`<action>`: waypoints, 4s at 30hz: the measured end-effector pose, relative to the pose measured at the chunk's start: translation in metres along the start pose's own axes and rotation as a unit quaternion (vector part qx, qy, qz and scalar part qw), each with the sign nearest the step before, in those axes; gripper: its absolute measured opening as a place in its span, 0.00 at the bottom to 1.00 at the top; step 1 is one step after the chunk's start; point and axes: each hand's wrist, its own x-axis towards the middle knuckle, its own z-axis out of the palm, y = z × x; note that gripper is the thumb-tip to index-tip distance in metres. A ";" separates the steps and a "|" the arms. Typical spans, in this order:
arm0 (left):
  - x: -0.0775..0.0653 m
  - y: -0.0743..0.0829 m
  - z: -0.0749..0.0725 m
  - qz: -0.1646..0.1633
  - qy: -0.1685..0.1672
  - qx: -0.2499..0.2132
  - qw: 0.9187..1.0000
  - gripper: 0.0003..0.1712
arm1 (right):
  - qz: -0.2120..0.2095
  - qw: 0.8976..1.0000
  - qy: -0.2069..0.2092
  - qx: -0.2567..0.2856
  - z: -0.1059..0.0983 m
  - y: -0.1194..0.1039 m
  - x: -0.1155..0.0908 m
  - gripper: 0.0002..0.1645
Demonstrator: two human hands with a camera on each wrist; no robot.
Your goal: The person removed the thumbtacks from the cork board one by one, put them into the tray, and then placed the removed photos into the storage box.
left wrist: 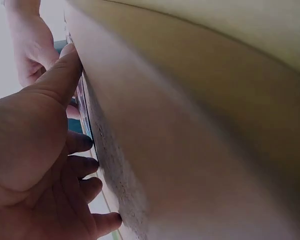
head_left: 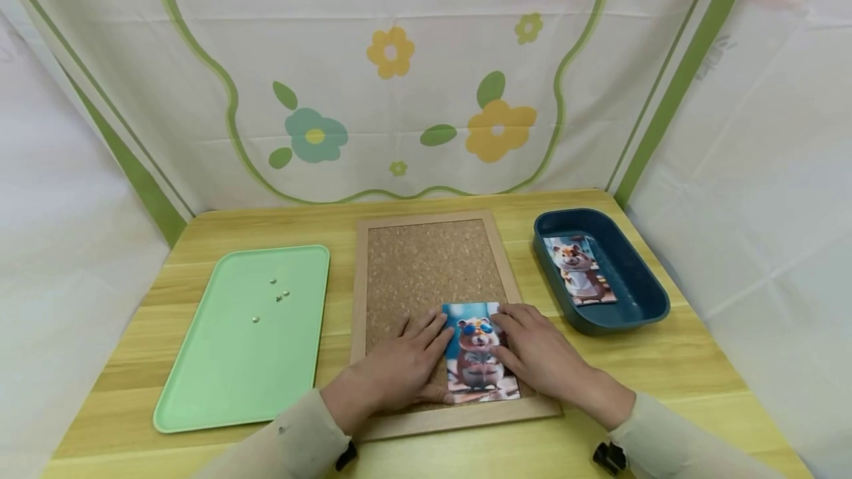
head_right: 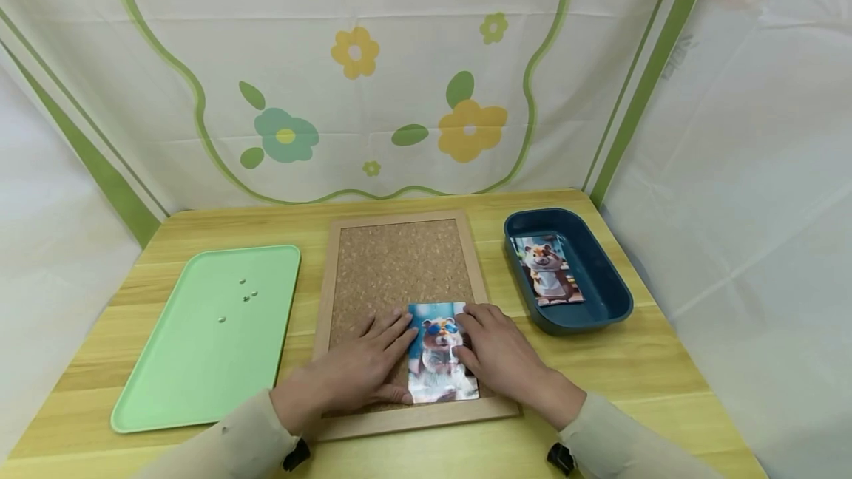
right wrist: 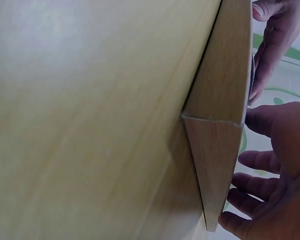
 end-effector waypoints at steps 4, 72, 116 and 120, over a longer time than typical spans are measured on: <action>0.000 0.000 0.002 0.004 0.002 -0.005 1.000 0.58 | 0.002 1.000 -0.001 -0.002 0.001 0.001 0.000 0.30; -0.005 0.006 0.010 -0.014 0.028 -0.041 0.999 0.58 | 0.212 0.704 -0.166 0.657 -0.013 0.038 0.030 0.34; -0.031 0.002 0.016 -0.045 0.036 -0.077 0.995 0.53 | 0.222 0.747 -0.110 0.617 -0.009 0.030 0.024 0.32; -0.033 0.003 0.018 -0.048 0.042 -0.075 0.995 0.53 | 0.229 0.752 -0.109 0.608 -0.014 0.029 0.025 0.32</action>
